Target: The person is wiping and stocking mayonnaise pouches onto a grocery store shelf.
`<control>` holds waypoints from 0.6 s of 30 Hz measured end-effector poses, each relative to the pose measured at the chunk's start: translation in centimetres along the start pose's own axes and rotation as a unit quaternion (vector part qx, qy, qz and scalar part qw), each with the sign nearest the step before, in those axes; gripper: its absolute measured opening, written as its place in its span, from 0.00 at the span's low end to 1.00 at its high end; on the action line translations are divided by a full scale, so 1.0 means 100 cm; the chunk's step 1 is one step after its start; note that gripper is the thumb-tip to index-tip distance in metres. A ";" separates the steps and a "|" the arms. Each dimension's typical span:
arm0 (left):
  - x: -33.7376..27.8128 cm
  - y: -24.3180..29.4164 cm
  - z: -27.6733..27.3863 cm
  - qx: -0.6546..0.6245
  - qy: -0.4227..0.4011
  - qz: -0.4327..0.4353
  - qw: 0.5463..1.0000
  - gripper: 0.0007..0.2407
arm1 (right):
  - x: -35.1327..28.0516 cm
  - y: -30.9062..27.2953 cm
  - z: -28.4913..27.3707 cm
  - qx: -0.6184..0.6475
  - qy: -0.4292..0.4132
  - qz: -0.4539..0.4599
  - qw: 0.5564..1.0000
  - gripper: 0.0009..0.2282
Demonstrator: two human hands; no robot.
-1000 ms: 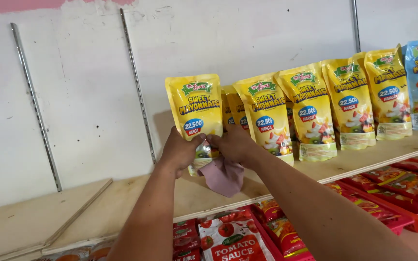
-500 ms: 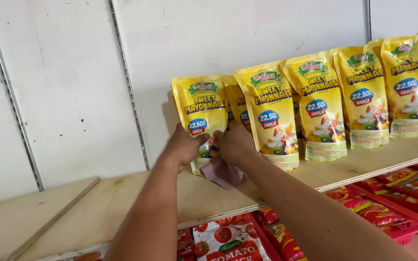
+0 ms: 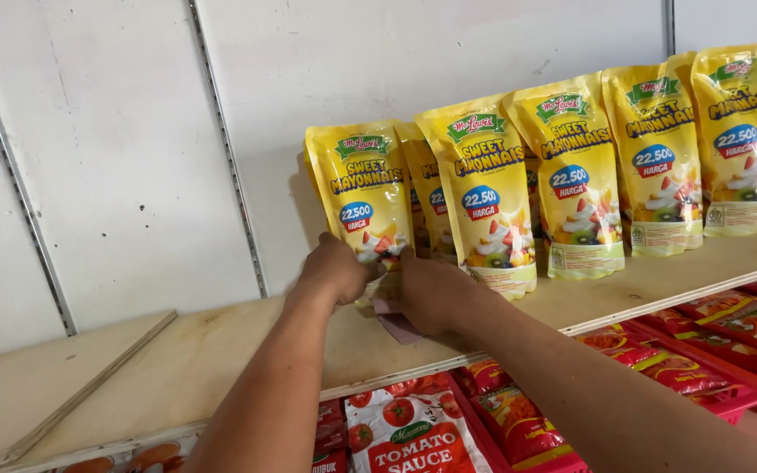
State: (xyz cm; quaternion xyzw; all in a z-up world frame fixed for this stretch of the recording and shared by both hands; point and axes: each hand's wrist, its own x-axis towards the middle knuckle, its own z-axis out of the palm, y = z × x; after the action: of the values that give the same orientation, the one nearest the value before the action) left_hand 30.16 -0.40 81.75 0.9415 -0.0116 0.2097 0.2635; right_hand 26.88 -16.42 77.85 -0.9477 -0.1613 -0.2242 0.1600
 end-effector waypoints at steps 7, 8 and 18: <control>0.019 -0.011 0.015 -0.086 -0.006 0.123 0.989 0.26 | -0.002 0.007 0.003 0.046 0.031 -0.006 0.998 0.31; 0.018 -0.010 0.016 -0.085 -0.009 0.124 0.989 0.25 | -0.002 0.010 0.006 0.036 0.032 -0.009 0.999 0.29; 0.017 -0.016 0.020 -0.055 0.007 0.132 0.990 0.31 | -0.023 0.008 0.005 0.078 0.047 -0.043 0.995 0.17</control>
State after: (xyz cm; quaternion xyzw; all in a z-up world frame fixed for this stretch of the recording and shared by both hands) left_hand 32.67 0.10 80.11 0.9143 -0.1457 0.2481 0.2851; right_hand 25.46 -17.53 76.20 -0.9129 -0.2112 -0.2620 0.2310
